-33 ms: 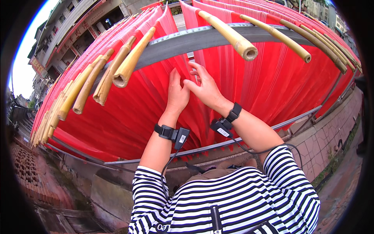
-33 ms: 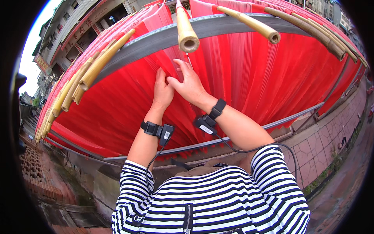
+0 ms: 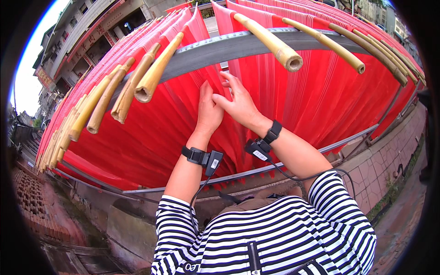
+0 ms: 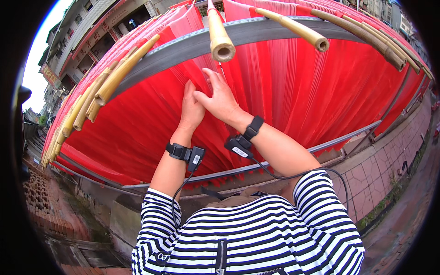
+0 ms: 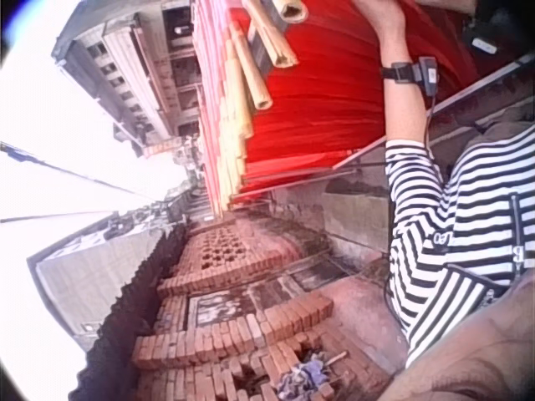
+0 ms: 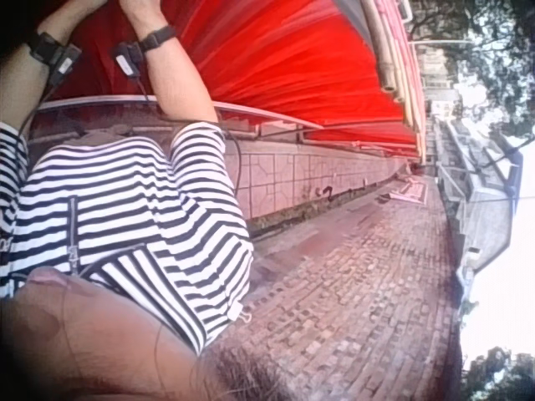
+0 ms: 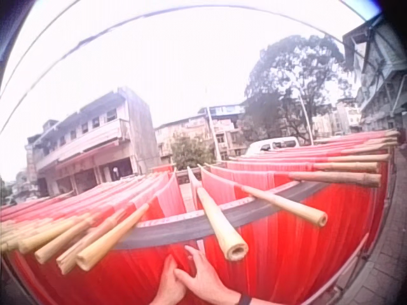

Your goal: The person arranges red dried noodles hanging on a metal frame outdoors. They separate and align the strands by hand, then place cylindrical bamboo tubes along the top bar to hold sections in place.

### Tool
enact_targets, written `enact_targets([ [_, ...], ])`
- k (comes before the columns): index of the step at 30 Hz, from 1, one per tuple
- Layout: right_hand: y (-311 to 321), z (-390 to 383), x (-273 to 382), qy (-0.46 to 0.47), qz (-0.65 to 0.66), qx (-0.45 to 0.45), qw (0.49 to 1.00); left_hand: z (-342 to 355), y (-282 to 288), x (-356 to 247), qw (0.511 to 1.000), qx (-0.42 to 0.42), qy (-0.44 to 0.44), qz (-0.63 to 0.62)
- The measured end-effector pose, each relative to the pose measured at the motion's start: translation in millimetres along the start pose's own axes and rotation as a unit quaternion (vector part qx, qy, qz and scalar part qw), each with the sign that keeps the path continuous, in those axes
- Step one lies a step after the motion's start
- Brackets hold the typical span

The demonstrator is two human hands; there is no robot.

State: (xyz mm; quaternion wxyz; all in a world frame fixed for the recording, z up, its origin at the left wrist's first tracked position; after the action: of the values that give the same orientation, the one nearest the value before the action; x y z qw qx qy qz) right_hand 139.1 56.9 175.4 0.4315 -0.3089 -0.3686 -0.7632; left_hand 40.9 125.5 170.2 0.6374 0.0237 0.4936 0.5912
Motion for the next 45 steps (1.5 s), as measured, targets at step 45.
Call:
enact_targets([
  [45, 15, 13, -30, -0.085, -0.11, -0.051, 0.989, 15, 25, -10, 0.993, -0.085, 0.037, -0.079],
])
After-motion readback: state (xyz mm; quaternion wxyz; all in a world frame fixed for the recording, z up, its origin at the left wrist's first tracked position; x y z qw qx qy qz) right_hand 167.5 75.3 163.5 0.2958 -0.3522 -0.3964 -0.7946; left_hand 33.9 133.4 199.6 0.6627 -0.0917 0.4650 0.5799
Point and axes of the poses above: each hand's wrist, its own z-axis towards the middle knuckle, its own y-axis out of the back of the hand, x = y × z, the point moved 9 cm from there along z, towards the middle knuckle, and after that the axes turned 12 degrees about x, right-handed, at the moved point
